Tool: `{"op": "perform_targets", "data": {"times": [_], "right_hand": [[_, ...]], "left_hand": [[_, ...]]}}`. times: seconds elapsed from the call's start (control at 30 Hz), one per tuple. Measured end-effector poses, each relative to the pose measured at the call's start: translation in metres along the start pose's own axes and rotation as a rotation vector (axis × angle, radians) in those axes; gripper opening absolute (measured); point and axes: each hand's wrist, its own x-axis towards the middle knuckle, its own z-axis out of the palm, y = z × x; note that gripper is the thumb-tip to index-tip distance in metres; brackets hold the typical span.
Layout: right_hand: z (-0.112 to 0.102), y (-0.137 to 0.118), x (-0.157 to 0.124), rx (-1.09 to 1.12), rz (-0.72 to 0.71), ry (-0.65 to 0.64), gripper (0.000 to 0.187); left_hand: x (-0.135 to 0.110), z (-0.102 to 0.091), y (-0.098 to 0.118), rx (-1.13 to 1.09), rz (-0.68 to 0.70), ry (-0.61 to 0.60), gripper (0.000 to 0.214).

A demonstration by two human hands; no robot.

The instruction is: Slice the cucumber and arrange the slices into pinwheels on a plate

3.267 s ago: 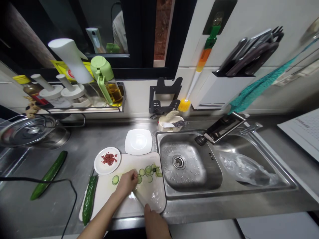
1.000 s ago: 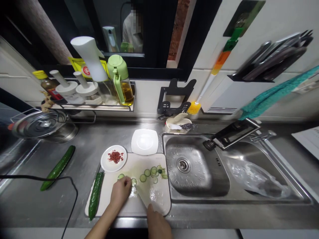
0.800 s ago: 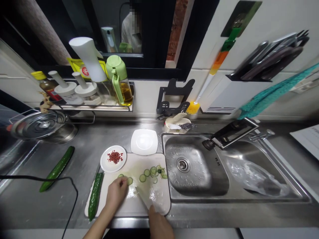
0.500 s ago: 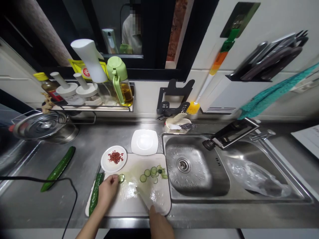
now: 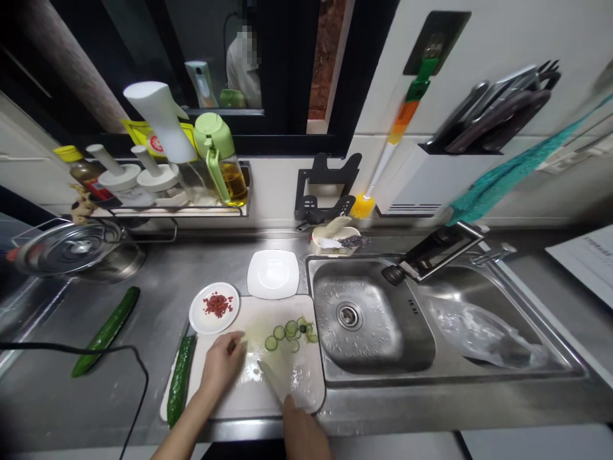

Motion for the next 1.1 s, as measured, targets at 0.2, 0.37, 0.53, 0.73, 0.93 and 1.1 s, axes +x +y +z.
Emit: {"op": "perform_targets", "data": {"times": [0.2, 0.37, 0.53, 0.73, 0.93, 1.1], "right_hand": [[-0.004, -0.006, -0.003, 0.005, 0.007, -0.034, 0.067], [-0.007, -0.009, -0.003, 0.020, 0.021, -0.051, 0.063], [-0.008, -0.012, -0.002, 0.032, 0.032, -0.053, 0.060], [-0.009, -0.011, -0.002, 0.033, 0.029, -0.055, 0.061], [-0.008, -0.009, -0.002, 0.026, 0.019, -0.069, 0.064], [-0.008, -0.006, -0.003, 0.018, 0.020, -0.081, 0.068]], "left_hand": [[0.016, 0.024, 0.042, 0.097, 0.120, -0.314, 0.029], [0.021, 0.030, 0.055, 0.190, 0.098, -0.376, 0.021], [0.022, 0.032, 0.057, 0.190, 0.099, -0.372, 0.019], [0.020, 0.030, 0.056, 0.153, 0.087, -0.369, 0.018], [0.015, 0.025, 0.045, 0.123, 0.039, -0.332, 0.015], [0.009, 0.014, 0.032, 0.112, -0.050, -0.253, 0.016]]}}
